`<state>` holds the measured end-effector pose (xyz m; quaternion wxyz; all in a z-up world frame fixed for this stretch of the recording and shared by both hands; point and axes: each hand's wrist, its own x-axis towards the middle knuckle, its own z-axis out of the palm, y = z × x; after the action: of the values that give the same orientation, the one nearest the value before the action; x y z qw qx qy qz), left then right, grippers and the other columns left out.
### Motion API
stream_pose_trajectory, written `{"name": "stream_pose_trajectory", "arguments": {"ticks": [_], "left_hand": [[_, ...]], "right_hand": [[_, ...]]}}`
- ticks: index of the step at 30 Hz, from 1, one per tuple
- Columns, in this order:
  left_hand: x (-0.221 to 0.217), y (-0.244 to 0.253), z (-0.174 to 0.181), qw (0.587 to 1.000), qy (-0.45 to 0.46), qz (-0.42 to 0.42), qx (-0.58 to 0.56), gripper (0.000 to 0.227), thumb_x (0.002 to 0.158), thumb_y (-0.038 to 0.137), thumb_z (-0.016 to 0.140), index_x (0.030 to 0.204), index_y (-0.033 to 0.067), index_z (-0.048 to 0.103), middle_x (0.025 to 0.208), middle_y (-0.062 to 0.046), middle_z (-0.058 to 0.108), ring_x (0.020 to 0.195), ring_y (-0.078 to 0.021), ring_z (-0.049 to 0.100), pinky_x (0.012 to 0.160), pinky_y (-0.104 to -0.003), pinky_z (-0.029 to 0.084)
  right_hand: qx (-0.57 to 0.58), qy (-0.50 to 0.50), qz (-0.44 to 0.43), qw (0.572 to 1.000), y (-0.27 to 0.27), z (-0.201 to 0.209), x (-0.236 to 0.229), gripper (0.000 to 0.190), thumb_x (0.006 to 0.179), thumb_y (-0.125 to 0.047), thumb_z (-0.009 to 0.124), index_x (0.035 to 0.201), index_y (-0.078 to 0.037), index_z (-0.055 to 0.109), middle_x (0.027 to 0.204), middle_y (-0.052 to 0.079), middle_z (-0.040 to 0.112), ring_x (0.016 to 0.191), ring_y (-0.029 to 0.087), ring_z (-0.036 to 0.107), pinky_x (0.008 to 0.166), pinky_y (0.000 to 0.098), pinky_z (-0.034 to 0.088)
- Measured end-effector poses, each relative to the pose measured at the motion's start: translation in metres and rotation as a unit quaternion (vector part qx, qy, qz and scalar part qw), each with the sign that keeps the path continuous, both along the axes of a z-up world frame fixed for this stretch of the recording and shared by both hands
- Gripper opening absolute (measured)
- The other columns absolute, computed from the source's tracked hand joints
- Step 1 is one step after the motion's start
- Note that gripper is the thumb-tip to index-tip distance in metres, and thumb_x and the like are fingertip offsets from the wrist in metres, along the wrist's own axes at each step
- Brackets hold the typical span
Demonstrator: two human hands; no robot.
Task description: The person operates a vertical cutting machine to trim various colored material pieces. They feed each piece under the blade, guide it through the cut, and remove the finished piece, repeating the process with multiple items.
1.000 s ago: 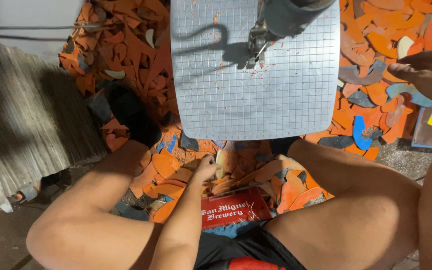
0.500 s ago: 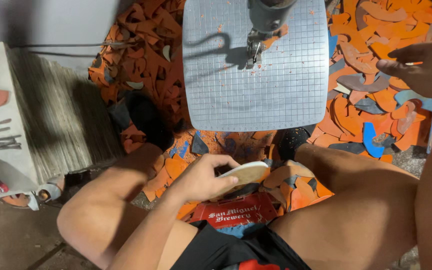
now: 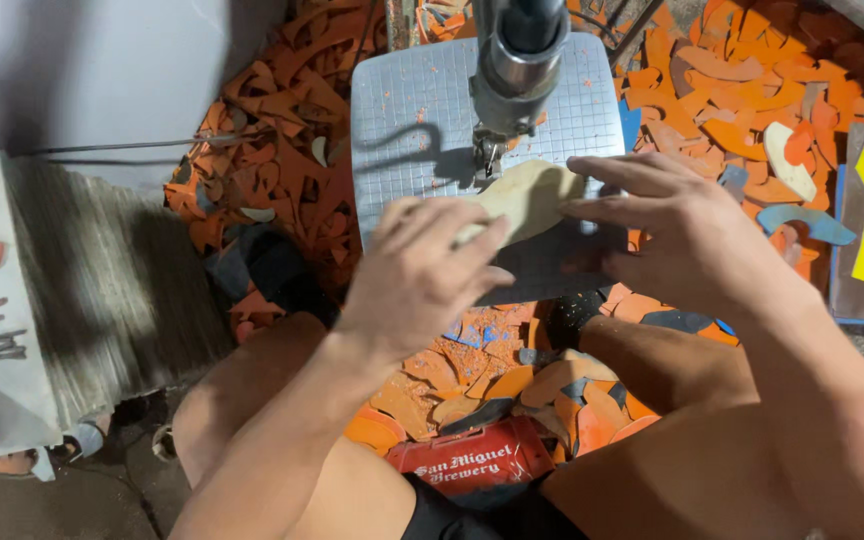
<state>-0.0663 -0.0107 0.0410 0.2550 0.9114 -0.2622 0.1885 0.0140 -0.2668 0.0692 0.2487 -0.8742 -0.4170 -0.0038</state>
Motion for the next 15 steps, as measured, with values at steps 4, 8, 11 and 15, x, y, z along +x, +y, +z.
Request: {"name": "stream_pose_trajectory", "arguments": {"ticks": [4, 8, 11, 15], "left_hand": [[-0.004, 0.033, 0.001, 0.994, 0.063, 0.076, 0.038, 0.043, 0.075, 0.034, 0.083, 0.11, 0.0099, 0.077, 0.114, -0.009, 0.067, 0.107, -0.0287, 0.062, 0.093, -0.044, 0.047], [0.001, 0.035, -0.006, 0.994, 0.098, 0.04, -0.015, 0.033, 0.085, 0.026, 0.082, 0.112, 0.009, 0.078, 0.115, -0.007, 0.067, 0.109, -0.0268, 0.062, 0.099, -0.041, 0.05], [0.003, 0.03, -0.014, 0.995, 0.086, 0.033, -0.024, 0.031, 0.086, 0.025, 0.081, 0.112, 0.0079, 0.078, 0.113, -0.008, 0.067, 0.109, -0.0267, 0.062, 0.097, -0.04, 0.052], [0.009, 0.028, -0.02, 0.997, 0.064, 0.025, -0.042, 0.032, 0.086, 0.027, 0.081, 0.111, 0.0079, 0.078, 0.113, -0.01, 0.066, 0.109, -0.0272, 0.062, 0.096, -0.04, 0.052]], "right_hand": [[-0.032, -0.01, -0.022, 0.999, 0.007, -0.016, 0.004, 0.044, 0.064, -0.008, 0.082, 0.108, -0.014, 0.08, 0.138, 0.01, 0.069, 0.118, 0.031, 0.062, 0.1, 0.0415, 0.054], [-0.029, -0.036, -0.031, 0.998, 0.011, -0.025, 0.011, 0.04, 0.067, -0.014, 0.086, 0.105, -0.011, 0.078, 0.131, 0.007, 0.071, 0.113, 0.031, 0.063, 0.096, 0.0415, 0.055], [-0.027, -0.042, -0.042, 0.998, 0.011, -0.028, 0.015, 0.038, 0.07, -0.011, 0.085, 0.107, -0.01, 0.078, 0.13, 0.006, 0.072, 0.115, 0.029, 0.065, 0.098, 0.0406, 0.056], [-0.013, -0.044, -0.053, 0.998, 0.008, -0.031, 0.018, 0.045, 0.069, -0.007, 0.085, 0.113, -0.011, 0.079, 0.131, 0.007, 0.073, 0.116, 0.029, 0.065, 0.098, 0.0395, 0.057]]}}
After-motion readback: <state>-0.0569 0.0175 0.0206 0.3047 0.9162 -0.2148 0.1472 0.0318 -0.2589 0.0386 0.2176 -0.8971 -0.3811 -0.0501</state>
